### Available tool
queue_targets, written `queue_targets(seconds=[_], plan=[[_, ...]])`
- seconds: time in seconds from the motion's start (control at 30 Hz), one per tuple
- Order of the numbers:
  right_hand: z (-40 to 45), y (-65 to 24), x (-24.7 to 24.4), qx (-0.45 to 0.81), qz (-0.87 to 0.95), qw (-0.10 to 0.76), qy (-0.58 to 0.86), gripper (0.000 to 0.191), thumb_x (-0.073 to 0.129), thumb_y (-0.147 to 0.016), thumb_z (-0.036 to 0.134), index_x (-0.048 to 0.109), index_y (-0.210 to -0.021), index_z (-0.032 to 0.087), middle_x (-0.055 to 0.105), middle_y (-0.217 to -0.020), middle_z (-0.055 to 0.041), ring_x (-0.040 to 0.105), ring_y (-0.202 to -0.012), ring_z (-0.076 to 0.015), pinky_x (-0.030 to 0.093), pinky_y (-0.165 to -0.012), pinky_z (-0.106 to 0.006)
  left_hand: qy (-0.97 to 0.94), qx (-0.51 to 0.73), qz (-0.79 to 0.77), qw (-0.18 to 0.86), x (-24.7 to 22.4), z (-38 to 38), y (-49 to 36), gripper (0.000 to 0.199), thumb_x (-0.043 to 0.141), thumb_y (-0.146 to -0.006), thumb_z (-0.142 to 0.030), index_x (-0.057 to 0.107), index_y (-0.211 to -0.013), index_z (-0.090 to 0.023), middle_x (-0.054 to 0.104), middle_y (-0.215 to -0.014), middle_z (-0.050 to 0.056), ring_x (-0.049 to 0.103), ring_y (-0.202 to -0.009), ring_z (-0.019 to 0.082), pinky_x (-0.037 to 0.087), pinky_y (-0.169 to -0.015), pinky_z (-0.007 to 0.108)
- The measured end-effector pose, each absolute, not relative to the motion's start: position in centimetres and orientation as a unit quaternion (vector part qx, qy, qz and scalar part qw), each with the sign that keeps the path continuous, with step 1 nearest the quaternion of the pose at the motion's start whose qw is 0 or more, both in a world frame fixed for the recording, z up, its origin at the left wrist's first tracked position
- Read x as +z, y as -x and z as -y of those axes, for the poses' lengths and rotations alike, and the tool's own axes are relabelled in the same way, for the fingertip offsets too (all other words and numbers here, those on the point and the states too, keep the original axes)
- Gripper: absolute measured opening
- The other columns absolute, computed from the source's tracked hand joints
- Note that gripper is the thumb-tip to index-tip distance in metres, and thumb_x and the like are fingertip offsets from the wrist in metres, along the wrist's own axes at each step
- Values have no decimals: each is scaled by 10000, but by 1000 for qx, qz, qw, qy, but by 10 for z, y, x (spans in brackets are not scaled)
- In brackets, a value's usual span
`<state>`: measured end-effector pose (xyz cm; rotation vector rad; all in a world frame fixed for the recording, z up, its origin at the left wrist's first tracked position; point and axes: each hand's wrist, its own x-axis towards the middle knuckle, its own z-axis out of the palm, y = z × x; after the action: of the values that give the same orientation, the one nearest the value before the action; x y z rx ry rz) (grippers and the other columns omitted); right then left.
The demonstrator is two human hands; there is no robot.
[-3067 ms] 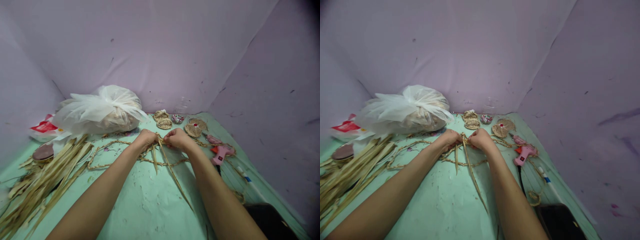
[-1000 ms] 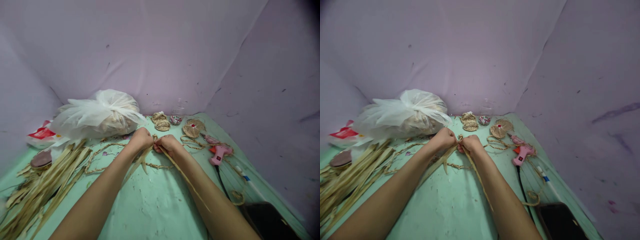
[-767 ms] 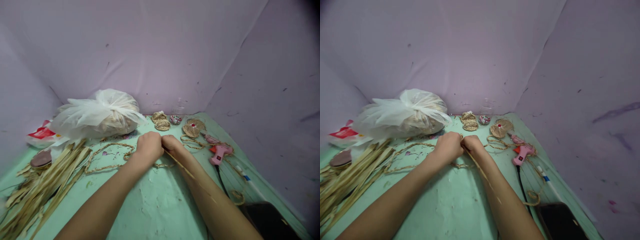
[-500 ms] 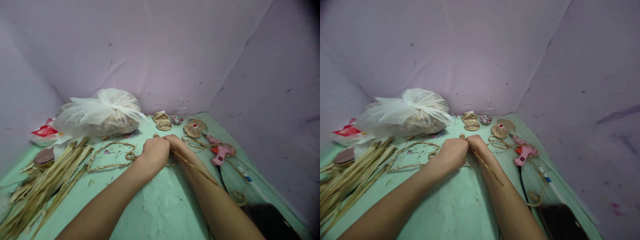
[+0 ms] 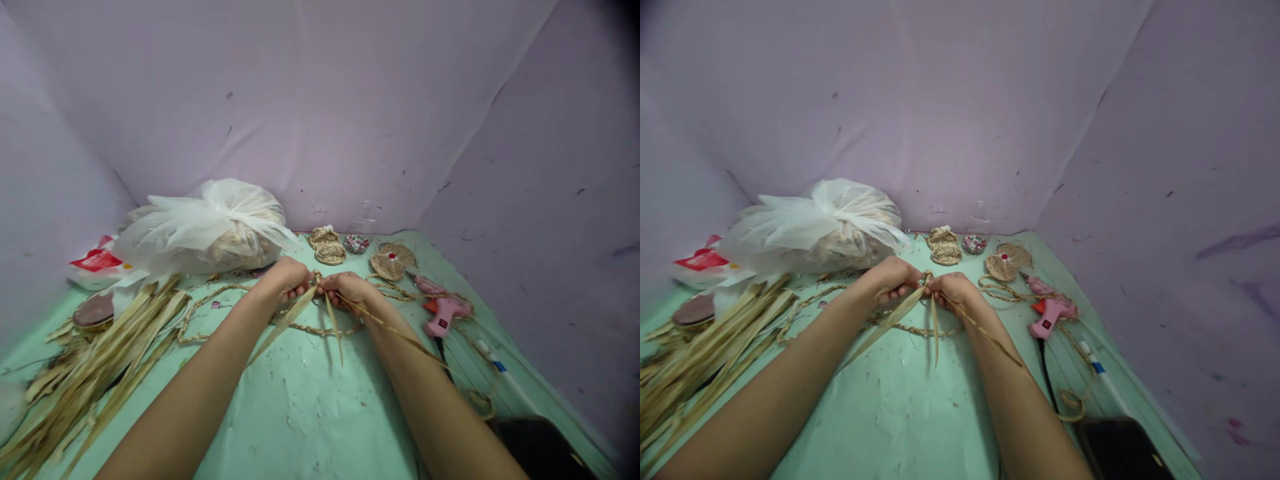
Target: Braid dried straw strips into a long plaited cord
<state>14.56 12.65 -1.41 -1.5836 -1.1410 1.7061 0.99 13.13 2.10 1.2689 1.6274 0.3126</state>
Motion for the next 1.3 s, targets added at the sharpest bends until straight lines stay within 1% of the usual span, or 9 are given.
queue_targets(seconds=[0.07, 0.27, 0.43, 0.57, 0.7, 0.8, 0.97, 1.13, 1.3], plan=[[-127, -146, -12, 642, 421, 270, 581, 120, 486, -649, 76, 533, -544, 112, 456, -406, 31, 320, -328, -23, 280, -336, -128, -486, 133, -648, 571, 12, -132, -16, 141, 487, -685, -200, 538, -581, -120, 329, -340, -48, 236, -299, 39, 174, -358, 184], [-125, -150, -13, 618, 469, 264, 574, 96, 507, -623, 75, 555, -551, 116, 468, -394, 39, 326, -326, -33, 274, -343, -144, -440, 163, -591, 656, -5, -135, -22, 155, 444, -673, -77, 501, -531, -99, 419, -404, -19, 334, -334, 29, 218, -347, 150], [-126, -150, -18, 462, 608, 238, 601, 74, 541, -601, 134, 605, -563, 126, 515, -427, 20, 375, -388, -64, 274, -394, -183, -458, 151, -635, 604, -5, -135, -22, 172, 481, -636, -92, 447, -470, -122, 353, -343, -39, 287, -303, 33, 196, -338, 165], [-120, -145, -13, 224, 728, 179, 623, 140, 545, -598, 164, 666, -667, 150, 637, -613, -43, 514, -563, -123, 305, -489, -207, -469, 150, -691, 529, -6, -135, -26, 188, 548, -576, -131, 421, -439, -146, 314, -301, -43, 266, -288, 57, 168, -333, 197], [-112, -138, -3, 121, 731, 128, 659, 203, 526, -584, 157, 685, -708, 179, 669, -707, -97, 569, -650, -182, 312, -519, -240, -487, 197, -708, 473, -8, -132, -31, 158, 564, -533, -135, 425, -462, -159, 274, -300, -59, 261, -298, 68, 169, -339, 219], [-110, -136, 2, 118, 710, 119, 684, 209, 526, -574, 160, 697, -694, 173, 672, -702, -117, 579, -659, -197, 313, -513, -246, -493, 218, -700, 468, -8, -130, -32, 121, 548, -537, -137, 446, -473, -152, 302, -308, -50, 286, -303, 73, 184, -344, 220], [-108, -131, 5, 206, 662, 139, 707, 183, 542, -578, 197, 700, -664, 171, 667, -639, -103, 581, -603, -182, 314, -484, -236, -466, 194, -712, 488, -5, -130, -31, 122, 547, -539, -145, 452, -463, -148, 309, -300, -37, 306, -306, 81, 187, -348, 219], [-96, -119, 2, 170, 670, 163, 705, 195, 548, -613, 240, 705, -700, 163, 676, -709, -136, 594, -648, -203, 325, -511, -250, -437, 187, -671, 568, -8, -132, -27, 179, 487, -574, -165, 389, -425, -160, 311, -285, -26, 261, -283, 62, 170, -335, 204], [-91, -119, 4, 179, 690, 156, 683, 163, 536, -618, 197, 692, -641, 156, 674, -687, -131, 589, -637, -190, 342, -509, -237, -448, 199, -642, 589, -8, -132, -22, 188, 462, -600, -168, 386, -430, -150, 347, -311, -28, 269, -280, 47, 166, -331, 186]])
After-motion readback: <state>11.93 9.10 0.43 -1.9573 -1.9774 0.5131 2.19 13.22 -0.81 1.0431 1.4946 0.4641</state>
